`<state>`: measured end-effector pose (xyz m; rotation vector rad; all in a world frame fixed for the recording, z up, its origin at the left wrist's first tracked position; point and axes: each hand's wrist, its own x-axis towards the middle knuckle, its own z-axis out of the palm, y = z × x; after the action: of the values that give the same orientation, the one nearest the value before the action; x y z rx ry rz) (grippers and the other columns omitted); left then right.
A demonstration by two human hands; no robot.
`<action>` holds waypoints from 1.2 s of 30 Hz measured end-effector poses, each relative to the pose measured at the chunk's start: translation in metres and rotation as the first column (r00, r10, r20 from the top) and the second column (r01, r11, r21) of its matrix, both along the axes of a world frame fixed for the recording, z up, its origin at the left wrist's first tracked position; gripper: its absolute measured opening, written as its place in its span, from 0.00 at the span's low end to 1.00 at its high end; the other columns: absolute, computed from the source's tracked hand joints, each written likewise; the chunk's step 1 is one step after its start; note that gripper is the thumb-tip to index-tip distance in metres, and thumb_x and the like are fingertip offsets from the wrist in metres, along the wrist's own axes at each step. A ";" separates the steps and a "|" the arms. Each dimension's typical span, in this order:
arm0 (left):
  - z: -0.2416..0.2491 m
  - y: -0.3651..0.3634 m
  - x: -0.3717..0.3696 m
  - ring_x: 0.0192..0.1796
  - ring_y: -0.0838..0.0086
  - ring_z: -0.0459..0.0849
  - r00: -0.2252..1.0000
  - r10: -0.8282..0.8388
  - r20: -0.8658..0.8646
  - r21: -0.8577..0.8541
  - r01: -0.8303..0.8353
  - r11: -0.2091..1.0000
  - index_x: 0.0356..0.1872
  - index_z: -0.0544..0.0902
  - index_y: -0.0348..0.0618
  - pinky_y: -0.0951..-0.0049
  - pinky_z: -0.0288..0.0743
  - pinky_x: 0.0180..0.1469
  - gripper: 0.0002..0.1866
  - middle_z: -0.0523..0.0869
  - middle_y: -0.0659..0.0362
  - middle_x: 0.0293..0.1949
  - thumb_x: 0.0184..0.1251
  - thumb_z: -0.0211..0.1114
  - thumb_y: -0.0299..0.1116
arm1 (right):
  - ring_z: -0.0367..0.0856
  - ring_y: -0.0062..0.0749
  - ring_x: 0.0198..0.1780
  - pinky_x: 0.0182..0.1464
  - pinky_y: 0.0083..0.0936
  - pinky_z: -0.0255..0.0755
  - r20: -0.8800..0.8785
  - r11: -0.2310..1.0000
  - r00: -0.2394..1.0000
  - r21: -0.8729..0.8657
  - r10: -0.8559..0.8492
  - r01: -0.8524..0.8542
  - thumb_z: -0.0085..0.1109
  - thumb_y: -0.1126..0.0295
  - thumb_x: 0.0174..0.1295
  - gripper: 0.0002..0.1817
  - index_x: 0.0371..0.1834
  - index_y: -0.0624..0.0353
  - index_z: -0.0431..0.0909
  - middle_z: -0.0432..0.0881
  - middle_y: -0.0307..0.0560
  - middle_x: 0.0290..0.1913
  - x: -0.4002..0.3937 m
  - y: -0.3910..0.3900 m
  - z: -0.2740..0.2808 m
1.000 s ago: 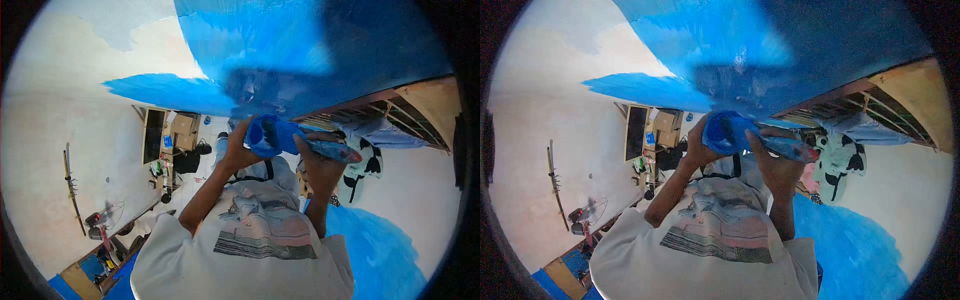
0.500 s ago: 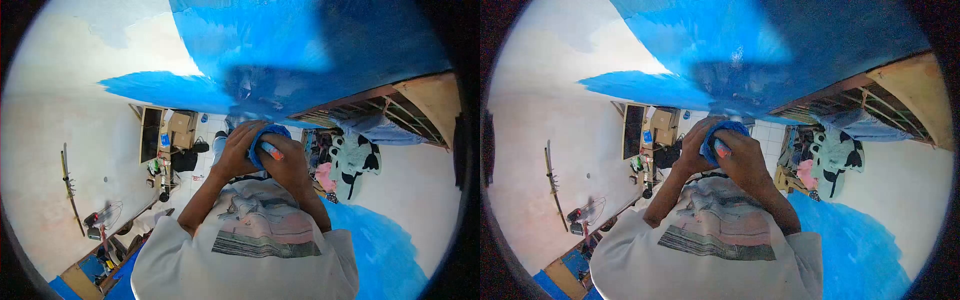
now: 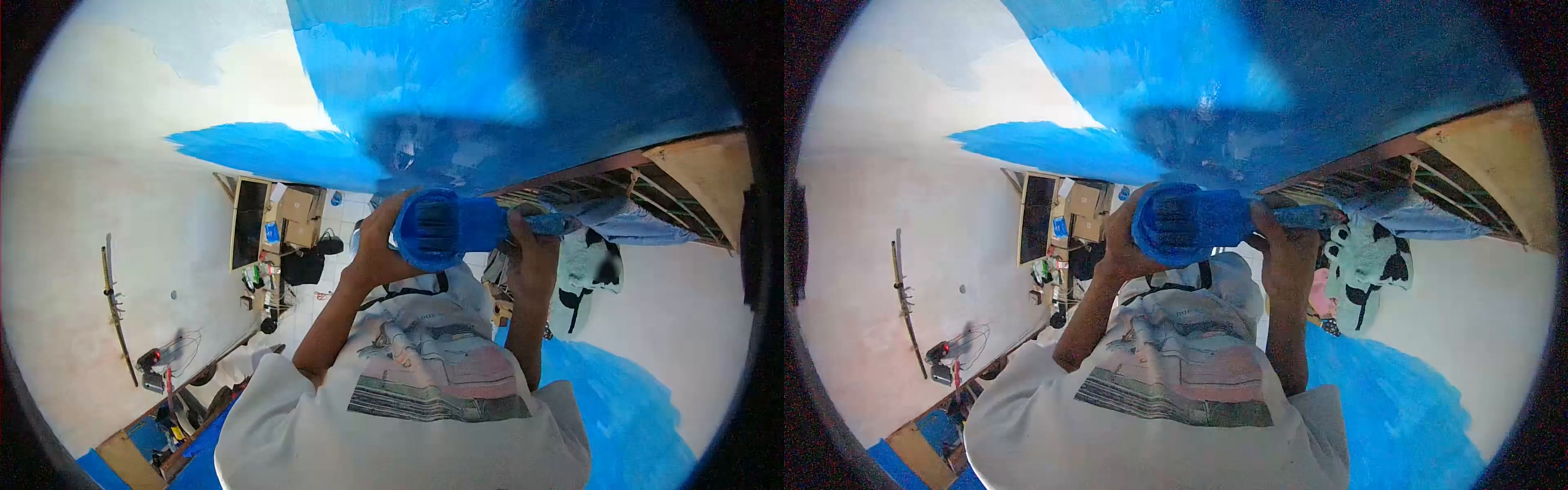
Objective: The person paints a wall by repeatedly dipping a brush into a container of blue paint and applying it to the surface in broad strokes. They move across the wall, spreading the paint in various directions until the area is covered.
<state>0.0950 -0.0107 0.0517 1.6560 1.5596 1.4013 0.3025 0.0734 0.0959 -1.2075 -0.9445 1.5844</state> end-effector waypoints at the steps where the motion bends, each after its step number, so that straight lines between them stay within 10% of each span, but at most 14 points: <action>1: -0.002 0.000 0.000 0.58 0.56 0.80 1.000 0.005 0.012 -0.010 -0.005 1.000 0.62 0.72 0.42 0.57 0.73 0.60 0.49 0.81 0.49 0.56 0.33 0.85 0.45 | 0.84 0.30 0.37 0.34 0.26 0.85 -0.111 0.997 0.993 -0.069 -0.030 0.023 0.71 0.69 0.55 0.17 0.44 0.62 0.77 0.82 0.44 0.39 0.003 0.001 -0.007; 12: 0.005 0.019 0.009 0.55 0.60 0.83 0.995 -0.063 -0.077 0.032 0.066 0.997 0.62 0.70 0.35 0.61 0.76 0.59 0.52 0.82 0.48 0.54 0.32 0.86 0.50 | 0.83 0.25 0.35 0.26 0.20 0.75 -0.345 0.927 0.924 -0.374 -0.166 0.027 0.63 0.70 0.63 0.10 0.45 0.60 0.77 0.82 0.43 0.36 0.028 0.009 -0.038; 17: -0.006 0.018 0.012 0.58 0.58 0.80 0.995 -0.087 0.056 -0.075 0.091 0.993 0.63 0.71 0.43 0.56 0.75 0.59 0.50 0.79 0.50 0.58 0.33 0.85 0.47 | 0.82 0.34 0.45 0.48 0.35 0.77 -0.637 0.948 0.769 -0.275 -0.053 -0.162 0.54 0.68 0.70 0.12 0.50 0.65 0.75 0.82 0.49 0.45 0.038 0.010 -0.038; 27: -0.020 0.025 0.019 0.56 0.60 0.82 0.984 -0.103 0.148 -0.068 0.114 0.991 0.62 0.71 0.38 0.61 0.75 0.59 0.50 0.81 0.49 0.54 0.35 0.85 0.48 | 0.80 0.39 0.53 0.51 0.37 0.81 -0.749 0.979 0.659 -0.178 -0.068 -0.101 0.53 0.77 0.65 0.14 0.53 0.67 0.72 0.79 0.54 0.51 0.042 0.002 -0.048; 32: -0.020 0.027 0.023 0.55 0.66 0.82 0.984 -0.139 0.107 -0.084 0.149 0.985 0.62 0.69 0.35 0.63 0.76 0.59 0.51 0.82 0.50 0.53 0.35 0.86 0.44 | 0.84 0.38 0.44 0.49 0.38 0.83 -0.675 0.938 0.703 -0.346 -0.225 -0.033 0.57 0.77 0.64 0.04 0.33 0.65 0.81 0.83 0.50 0.39 0.034 0.009 -0.028; 36: -0.006 0.035 0.027 0.55 0.66 0.83 0.970 -0.138 0.199 -0.099 0.160 0.982 0.61 0.70 0.36 0.63 0.76 0.59 0.49 0.83 0.50 0.53 0.35 0.86 0.44 | 0.85 0.38 0.41 0.45 0.36 0.84 -0.729 0.983 0.683 -0.161 -0.054 -0.094 0.58 0.79 0.62 0.03 0.33 0.63 0.81 0.83 0.48 0.37 0.059 0.013 -0.064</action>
<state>0.1221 0.0239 0.0461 1.4906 1.3517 1.3247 0.3611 0.0864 0.0320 -0.5496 -0.2764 1.9733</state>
